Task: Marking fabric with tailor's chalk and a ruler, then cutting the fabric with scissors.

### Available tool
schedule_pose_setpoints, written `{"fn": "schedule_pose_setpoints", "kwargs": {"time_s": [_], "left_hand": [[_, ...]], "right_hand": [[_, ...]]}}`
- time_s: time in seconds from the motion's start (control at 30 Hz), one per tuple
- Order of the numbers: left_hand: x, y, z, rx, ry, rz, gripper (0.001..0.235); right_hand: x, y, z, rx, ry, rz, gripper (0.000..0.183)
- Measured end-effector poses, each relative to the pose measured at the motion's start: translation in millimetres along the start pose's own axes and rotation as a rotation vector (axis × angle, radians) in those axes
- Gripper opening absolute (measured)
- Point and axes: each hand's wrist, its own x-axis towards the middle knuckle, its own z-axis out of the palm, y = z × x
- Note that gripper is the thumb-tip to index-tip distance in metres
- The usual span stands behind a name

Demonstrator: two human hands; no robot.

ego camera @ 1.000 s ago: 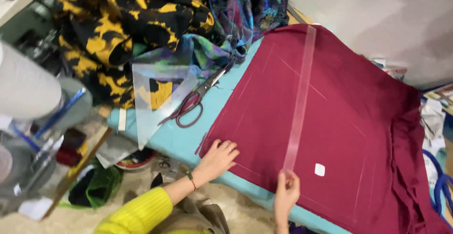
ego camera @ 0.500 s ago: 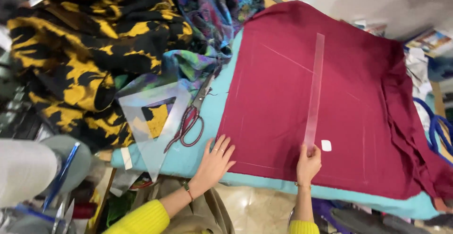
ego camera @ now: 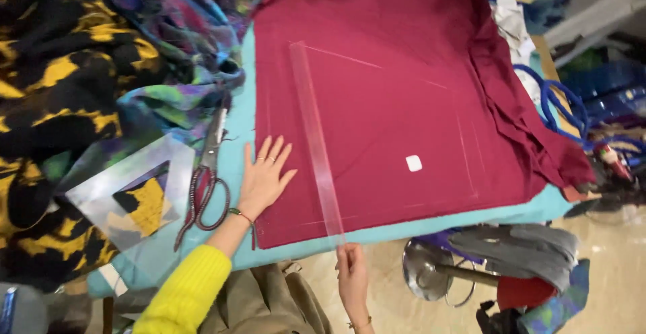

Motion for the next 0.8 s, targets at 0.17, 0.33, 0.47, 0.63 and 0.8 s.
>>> {"fn": "schedule_pose_setpoints", "kwargs": {"time_s": [0.17, 0.33, 0.47, 0.63, 0.8], "left_hand": [[0.8, 3.3, -8.5, 0.047, -0.02, -0.005, 0.067], [0.3, 4.1, -11.7, 0.07, -0.034, -0.012, 0.067], [-0.6, 5.5, -12.8, 0.058, -0.002, 0.004, 0.066], [-0.5, 8.6, -17.7, 0.098, 0.013, 0.003, 0.068], [-1.9, 7.4, -9.7, 0.03, -0.022, -0.052, 0.071]], "right_hand": [[-8.2, 36.0, -39.8, -0.351, 0.066, 0.193, 0.02], [-1.3, 106.9, -109.2, -0.602, 0.233, 0.142, 0.023], [7.2, 111.9, -162.5, -0.731, 0.306, 0.21, 0.025], [26.8, 152.5, -219.2, -0.962, 0.464, 0.074, 0.027], [39.7, 142.4, -241.5, -0.897, 0.519, 0.11, 0.029]]}}
